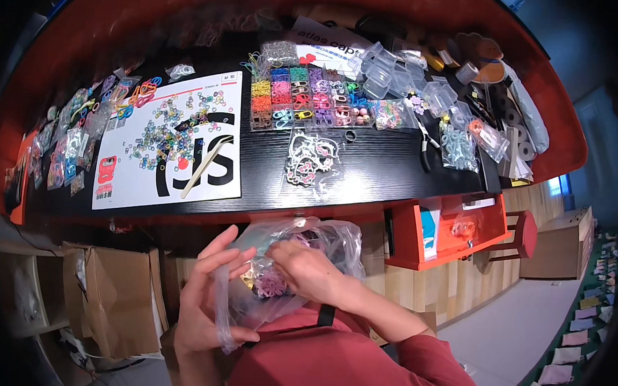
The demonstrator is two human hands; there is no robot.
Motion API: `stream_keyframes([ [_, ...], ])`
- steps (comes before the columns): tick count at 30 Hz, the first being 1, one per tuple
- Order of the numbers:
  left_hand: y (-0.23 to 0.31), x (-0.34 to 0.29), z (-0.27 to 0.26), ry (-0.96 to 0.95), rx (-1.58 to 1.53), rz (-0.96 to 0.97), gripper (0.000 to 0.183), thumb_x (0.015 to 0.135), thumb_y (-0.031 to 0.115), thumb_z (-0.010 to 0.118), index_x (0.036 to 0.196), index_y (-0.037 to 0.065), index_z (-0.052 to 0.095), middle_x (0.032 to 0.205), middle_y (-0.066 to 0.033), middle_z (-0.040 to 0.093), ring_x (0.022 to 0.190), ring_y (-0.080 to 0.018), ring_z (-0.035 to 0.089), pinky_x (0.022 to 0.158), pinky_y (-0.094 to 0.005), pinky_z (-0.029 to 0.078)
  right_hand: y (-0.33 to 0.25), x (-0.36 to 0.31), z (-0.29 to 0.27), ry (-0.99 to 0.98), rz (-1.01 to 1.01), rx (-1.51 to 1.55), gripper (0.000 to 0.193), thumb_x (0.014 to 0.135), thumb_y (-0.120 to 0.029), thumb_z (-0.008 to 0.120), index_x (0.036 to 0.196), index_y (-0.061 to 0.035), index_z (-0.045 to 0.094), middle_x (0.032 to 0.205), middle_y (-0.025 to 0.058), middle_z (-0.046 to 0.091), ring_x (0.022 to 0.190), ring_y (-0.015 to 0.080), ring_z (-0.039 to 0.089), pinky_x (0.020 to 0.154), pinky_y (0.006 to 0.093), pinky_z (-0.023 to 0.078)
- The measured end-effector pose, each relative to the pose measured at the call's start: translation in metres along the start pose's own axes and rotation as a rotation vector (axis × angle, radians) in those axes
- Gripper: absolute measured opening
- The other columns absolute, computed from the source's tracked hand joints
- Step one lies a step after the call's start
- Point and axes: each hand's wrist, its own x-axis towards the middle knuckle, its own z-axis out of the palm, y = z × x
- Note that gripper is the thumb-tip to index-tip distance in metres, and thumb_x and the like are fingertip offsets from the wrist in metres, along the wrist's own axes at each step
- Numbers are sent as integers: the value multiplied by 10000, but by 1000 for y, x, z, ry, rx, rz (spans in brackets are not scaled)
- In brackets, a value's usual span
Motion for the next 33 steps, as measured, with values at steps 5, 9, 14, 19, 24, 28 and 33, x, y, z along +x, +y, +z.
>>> stream_keyframes([
  [5,0,-10,0,-33,40,7,1159,465,325,1016,1406,-10,427,1545,-304,258,1329,-411,489,1069,-505,435,72,-17,54,-8,63,-232,434,703,-31,673,1130,8,607,973,172,645,916,395,620,796,469,511],
  [9,0,-14,0,24,-9,-1,1165,457,322,1017,1406,-9,428,1547,-306,254,1329,-409,489,1080,-494,429,73,-24,62,48,71,-396,382,728,-105,706,1096,-21,644,995,162,660,965,371,628,873,489,481],
  [14,-4,-9,-3,54,-13,28,1189,442,319,1019,1417,-7,420,1546,-307,254,1323,-412,494,1092,-486,423,78,-35,39,-381,430,-307,392,795,-201,733,1146,-49,647,1014,175,691,1025,364,639,885,463,497],
  [19,0,-10,4,139,79,4,1230,390,444,1000,1400,-1,458,1531,-298,307,1304,-383,525,1054,-453,455,61,-37,-8,-240,324,158,350,889,-265,655,1186,-81,659,956,208,706,935,348,672,827,417,512],
  [24,-5,-6,7,119,56,21,1233,397,459,995,1406,0,455,1530,-288,330,1283,-370,548,1046,-454,457,90,-64,9,-277,791,703,235,945,-201,624,1119,-60,692,851,165,710,783,244,698,699,394,528],
  [28,-6,-6,6,87,110,57,1217,418,437,997,1414,3,448,1533,-285,326,1283,-363,549,1045,-463,457,57,-42,-3,-216,950,255,518,905,-202,673,1367,-64,483,970,222,701,854,302,715,761,408,554],
  [33,-5,-2,9,28,97,52,1132,476,314,1006,1418,23,451,1542,-243,334,1302,-353,533,1055,-466,449,78,-54,10,-70,731,-227,685,750,-372,817,1299,-53,559,1027,225,698,953,428,669,830,488,526],
])
